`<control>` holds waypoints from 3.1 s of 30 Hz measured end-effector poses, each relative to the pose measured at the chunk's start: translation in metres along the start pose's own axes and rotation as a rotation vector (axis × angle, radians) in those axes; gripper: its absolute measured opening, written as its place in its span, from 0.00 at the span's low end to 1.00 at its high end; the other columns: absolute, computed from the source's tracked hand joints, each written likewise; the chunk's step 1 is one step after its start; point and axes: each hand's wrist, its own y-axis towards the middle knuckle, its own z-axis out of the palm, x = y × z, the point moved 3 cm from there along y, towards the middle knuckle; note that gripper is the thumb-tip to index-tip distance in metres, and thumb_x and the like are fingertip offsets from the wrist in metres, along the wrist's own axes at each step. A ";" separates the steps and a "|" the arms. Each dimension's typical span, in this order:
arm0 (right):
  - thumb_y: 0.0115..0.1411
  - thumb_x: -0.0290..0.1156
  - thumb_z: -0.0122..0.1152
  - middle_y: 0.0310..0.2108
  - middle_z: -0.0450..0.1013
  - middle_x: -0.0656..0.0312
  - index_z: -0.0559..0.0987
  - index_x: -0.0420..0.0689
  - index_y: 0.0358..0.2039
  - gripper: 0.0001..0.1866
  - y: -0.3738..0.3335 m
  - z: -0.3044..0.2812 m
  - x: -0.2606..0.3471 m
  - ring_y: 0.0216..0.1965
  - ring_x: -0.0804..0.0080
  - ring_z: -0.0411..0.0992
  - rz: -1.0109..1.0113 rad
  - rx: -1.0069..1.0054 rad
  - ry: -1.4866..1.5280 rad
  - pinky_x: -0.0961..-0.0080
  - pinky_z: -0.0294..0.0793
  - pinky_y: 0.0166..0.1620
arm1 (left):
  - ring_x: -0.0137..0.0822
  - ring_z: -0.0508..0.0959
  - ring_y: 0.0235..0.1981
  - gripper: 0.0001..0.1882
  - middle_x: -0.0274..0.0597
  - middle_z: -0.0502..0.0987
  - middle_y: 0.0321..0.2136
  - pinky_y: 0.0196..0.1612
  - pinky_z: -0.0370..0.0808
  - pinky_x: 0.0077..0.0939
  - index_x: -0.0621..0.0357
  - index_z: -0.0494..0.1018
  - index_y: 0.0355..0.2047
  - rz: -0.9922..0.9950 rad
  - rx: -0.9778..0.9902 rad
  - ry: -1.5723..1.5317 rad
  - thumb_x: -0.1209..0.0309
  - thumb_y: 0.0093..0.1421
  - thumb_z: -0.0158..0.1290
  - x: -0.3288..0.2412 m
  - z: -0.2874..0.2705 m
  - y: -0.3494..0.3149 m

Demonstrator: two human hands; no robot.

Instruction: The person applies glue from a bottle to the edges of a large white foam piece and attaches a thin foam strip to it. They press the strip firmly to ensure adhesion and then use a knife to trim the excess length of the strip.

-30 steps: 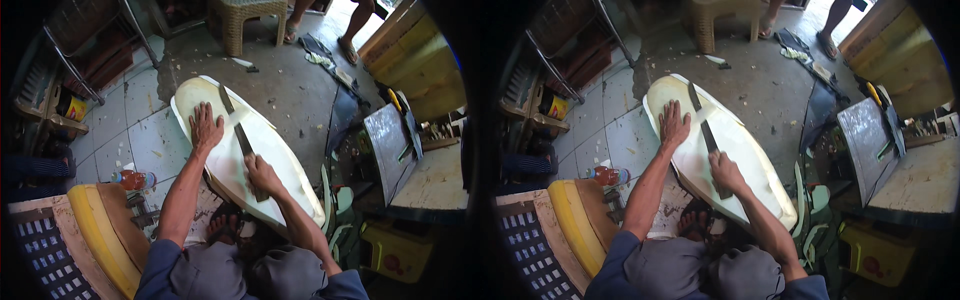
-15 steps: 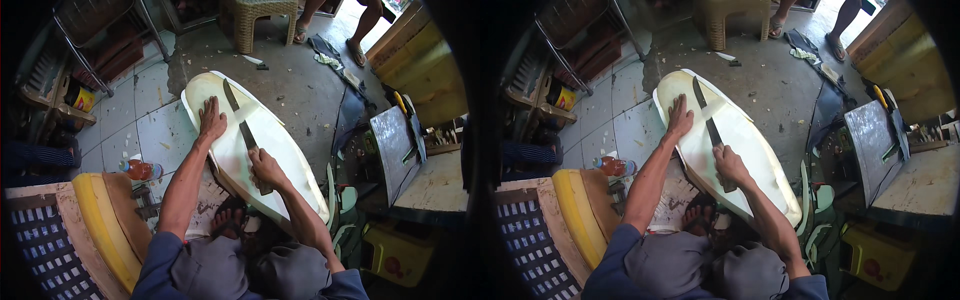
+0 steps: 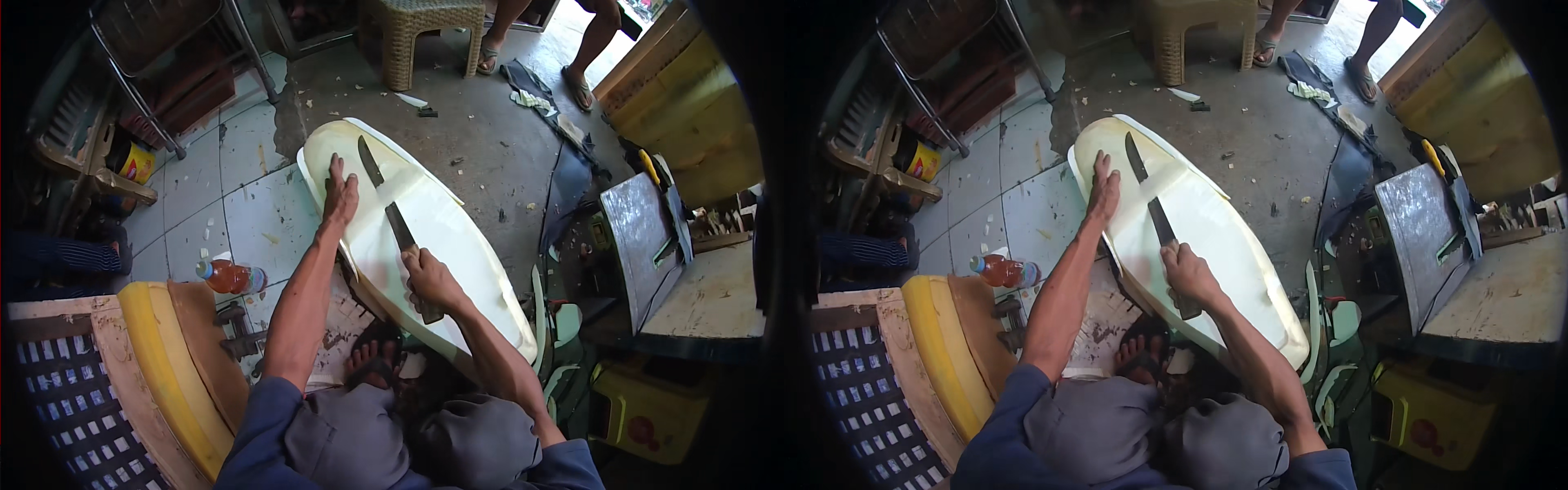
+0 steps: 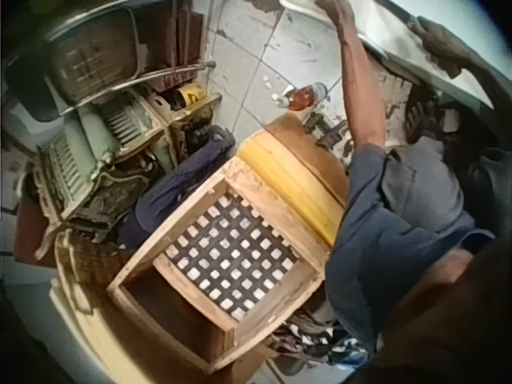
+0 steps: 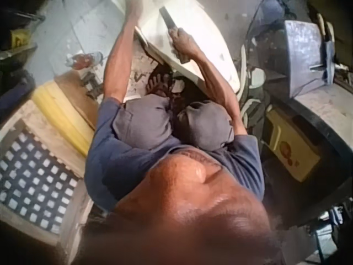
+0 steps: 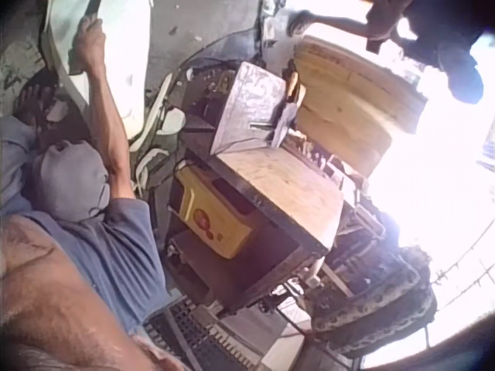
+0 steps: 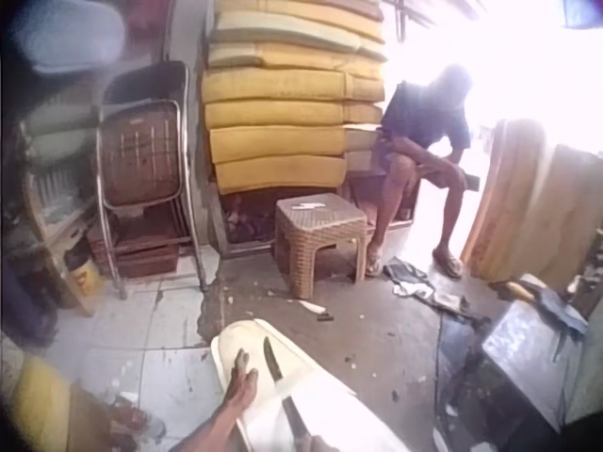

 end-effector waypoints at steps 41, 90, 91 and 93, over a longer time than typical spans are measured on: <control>0.74 0.50 0.43 0.32 0.79 0.38 0.69 0.33 0.47 0.27 -0.017 0.008 0.017 0.37 0.43 0.81 0.051 0.067 -0.166 0.52 0.77 0.42 | 0.55 0.31 0.78 0.51 0.52 0.36 0.78 0.73 0.24 0.66 0.46 0.43 0.78 0.041 0.337 0.756 0.35 0.63 0.45 -0.129 0.121 0.001; 0.71 0.41 0.48 0.39 0.78 0.30 0.58 0.39 0.67 0.29 -0.027 0.073 0.004 0.43 0.31 0.78 -0.325 0.164 -0.190 0.46 0.78 0.45 | 0.56 0.31 0.77 0.51 0.51 0.37 0.78 0.73 0.24 0.67 0.47 0.45 0.77 0.018 0.312 0.761 0.34 0.63 0.46 -0.132 0.118 0.002; 0.71 0.41 0.49 0.39 0.77 0.28 0.59 0.38 0.66 0.29 -0.028 0.071 -0.001 0.44 0.30 0.77 -0.124 0.125 -0.241 0.45 0.77 0.46 | 0.56 0.31 0.77 0.51 0.51 0.37 0.78 0.73 0.25 0.67 0.47 0.46 0.77 0.014 0.334 0.729 0.35 0.63 0.46 -0.130 0.114 0.003; 0.72 0.44 0.50 0.35 0.76 0.26 0.63 0.38 0.58 0.25 -0.033 0.070 0.003 0.43 0.25 0.75 -0.134 0.086 -0.257 0.40 0.75 0.44 | 0.57 0.31 0.77 0.51 0.51 0.37 0.78 0.73 0.26 0.66 0.48 0.46 0.77 0.042 0.385 0.708 0.35 0.63 0.48 -0.129 0.114 0.004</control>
